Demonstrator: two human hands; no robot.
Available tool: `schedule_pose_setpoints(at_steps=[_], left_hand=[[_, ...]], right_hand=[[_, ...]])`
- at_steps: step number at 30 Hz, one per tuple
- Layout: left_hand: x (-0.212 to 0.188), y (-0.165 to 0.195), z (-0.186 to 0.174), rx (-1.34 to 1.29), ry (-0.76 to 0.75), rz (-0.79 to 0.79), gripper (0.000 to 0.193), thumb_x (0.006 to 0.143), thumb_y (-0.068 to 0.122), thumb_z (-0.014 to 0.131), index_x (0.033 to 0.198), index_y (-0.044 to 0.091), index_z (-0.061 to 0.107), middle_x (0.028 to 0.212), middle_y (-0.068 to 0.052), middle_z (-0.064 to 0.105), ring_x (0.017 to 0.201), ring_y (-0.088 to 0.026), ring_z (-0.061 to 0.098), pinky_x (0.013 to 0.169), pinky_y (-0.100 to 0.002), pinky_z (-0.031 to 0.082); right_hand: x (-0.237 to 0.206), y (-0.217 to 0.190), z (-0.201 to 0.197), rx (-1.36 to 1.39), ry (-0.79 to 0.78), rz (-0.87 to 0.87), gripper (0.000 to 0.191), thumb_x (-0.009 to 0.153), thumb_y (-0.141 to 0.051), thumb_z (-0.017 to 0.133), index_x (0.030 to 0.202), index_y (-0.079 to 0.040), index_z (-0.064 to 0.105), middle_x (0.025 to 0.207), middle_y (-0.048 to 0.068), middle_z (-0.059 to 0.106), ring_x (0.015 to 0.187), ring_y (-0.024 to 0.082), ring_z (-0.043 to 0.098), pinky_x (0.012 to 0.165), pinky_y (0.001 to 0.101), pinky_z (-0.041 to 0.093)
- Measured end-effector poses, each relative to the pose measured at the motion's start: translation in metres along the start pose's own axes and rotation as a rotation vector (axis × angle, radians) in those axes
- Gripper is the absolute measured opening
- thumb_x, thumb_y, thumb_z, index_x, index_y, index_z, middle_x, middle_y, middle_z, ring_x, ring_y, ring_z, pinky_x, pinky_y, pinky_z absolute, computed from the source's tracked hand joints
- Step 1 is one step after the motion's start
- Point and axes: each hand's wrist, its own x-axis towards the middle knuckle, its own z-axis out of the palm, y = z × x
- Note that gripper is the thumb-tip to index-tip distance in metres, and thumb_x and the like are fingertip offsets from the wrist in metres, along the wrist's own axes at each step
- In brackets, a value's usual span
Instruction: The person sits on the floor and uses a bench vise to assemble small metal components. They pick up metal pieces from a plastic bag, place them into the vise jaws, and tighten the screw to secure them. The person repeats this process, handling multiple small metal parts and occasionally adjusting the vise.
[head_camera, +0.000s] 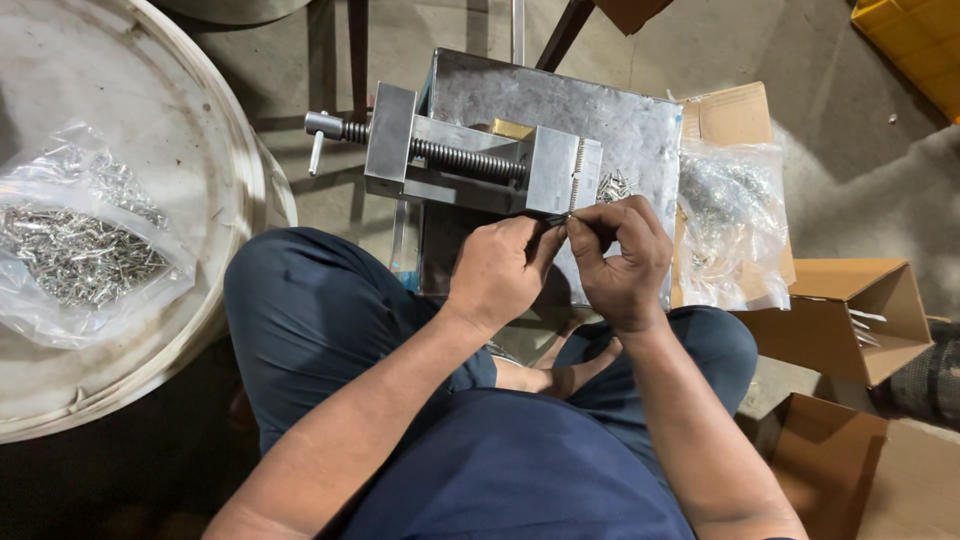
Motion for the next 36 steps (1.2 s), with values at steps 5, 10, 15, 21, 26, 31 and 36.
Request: schedule_pose_setpoints(at_steps=[5, 10, 15, 21, 26, 31, 36], left_hand=[[-0.001, 0.001, 0.0, 0.01, 0.026, 0.005, 0.016, 0.098, 0.018, 0.069, 0.091, 0.004, 0.068, 0.085, -0.017, 0.07, 0.08, -0.039, 0.068, 0.064, -0.045, 0.052], [-0.001, 0.003, -0.001, 0.001, 0.035, 0.028, 0.012, 0.098, 0.016, 0.066, 0.098, 0.005, 0.069, 0.088, -0.016, 0.071, 0.082, -0.038, 0.069, 0.065, -0.045, 0.053], [-0.002, 0.001, 0.0, 0.016, 0.044, 0.006, 0.012, 0.098, 0.017, 0.067, 0.096, 0.005, 0.068, 0.087, -0.016, 0.07, 0.081, -0.038, 0.068, 0.065, -0.045, 0.053], [-0.003, -0.003, 0.003, 0.055, 0.054, -0.022, 0.018, 0.096, 0.016, 0.069, 0.086, 0.002, 0.064, 0.082, -0.018, 0.068, 0.077, -0.039, 0.067, 0.062, -0.047, 0.05], [-0.003, -0.001, 0.001, 0.01, 0.052, -0.016, 0.014, 0.097, 0.014, 0.067, 0.09, 0.002, 0.065, 0.083, -0.018, 0.069, 0.076, -0.039, 0.067, 0.062, -0.045, 0.05], [-0.016, -0.006, -0.015, -0.129, -0.037, 0.001, 0.016, 0.098, 0.018, 0.07, 0.101, 0.002, 0.07, 0.084, -0.014, 0.071, 0.071, -0.026, 0.071, 0.063, -0.034, 0.054], [-0.045, -0.019, -0.056, -0.412, -0.041, -0.449, 0.019, 0.098, 0.016, 0.069, 0.099, -0.002, 0.073, 0.075, -0.004, 0.069, 0.065, -0.008, 0.059, 0.057, -0.025, 0.048]], right_hand=[[-0.004, 0.004, 0.005, -0.015, 0.043, -0.029, 0.011, 0.096, -0.003, 0.08, 0.101, -0.002, 0.07, 0.092, 0.007, 0.064, 0.073, 0.014, 0.062, 0.066, 0.0275, 0.051], [-0.004, 0.002, 0.007, -0.018, 0.069, -0.035, 0.012, 0.095, -0.003, 0.081, 0.101, -0.002, 0.07, 0.092, 0.008, 0.064, 0.072, 0.014, 0.062, 0.065, 0.0271, 0.051], [-0.004, -0.002, 0.009, -0.009, 0.081, 0.031, 0.015, 0.094, -0.004, 0.082, 0.098, -0.003, 0.068, 0.089, 0.007, 0.063, 0.071, 0.014, 0.063, 0.066, 0.0272, 0.05], [-0.005, 0.005, 0.009, 0.172, 0.033, 0.198, 0.029, 0.093, -0.005, 0.082, 0.115, -0.002, 0.063, 0.09, 0.001, 0.058, 0.078, 0.007, 0.055, 0.069, 0.0227, 0.048], [-0.008, 0.016, 0.009, 0.379, -0.012, 0.386, 0.047, 0.093, -0.006, 0.084, 0.13, -0.002, 0.055, 0.091, -0.002, 0.054, 0.08, 0.005, 0.049, 0.07, 0.0203, 0.044], [-0.013, 0.021, 0.009, 0.237, 0.009, 0.266, 0.076, 0.09, -0.01, 0.09, 0.149, -0.01, 0.042, 0.115, 0.002, 0.055, 0.091, 0.008, 0.056, 0.075, 0.0225, 0.051], [0.004, 0.031, 0.002, 0.202, -0.051, 0.081, 0.117, 0.077, -0.013, 0.095, 0.166, -0.018, 0.018, 0.159, 0.013, 0.042, 0.131, 0.022, 0.05, 0.101, 0.038, 0.051]])
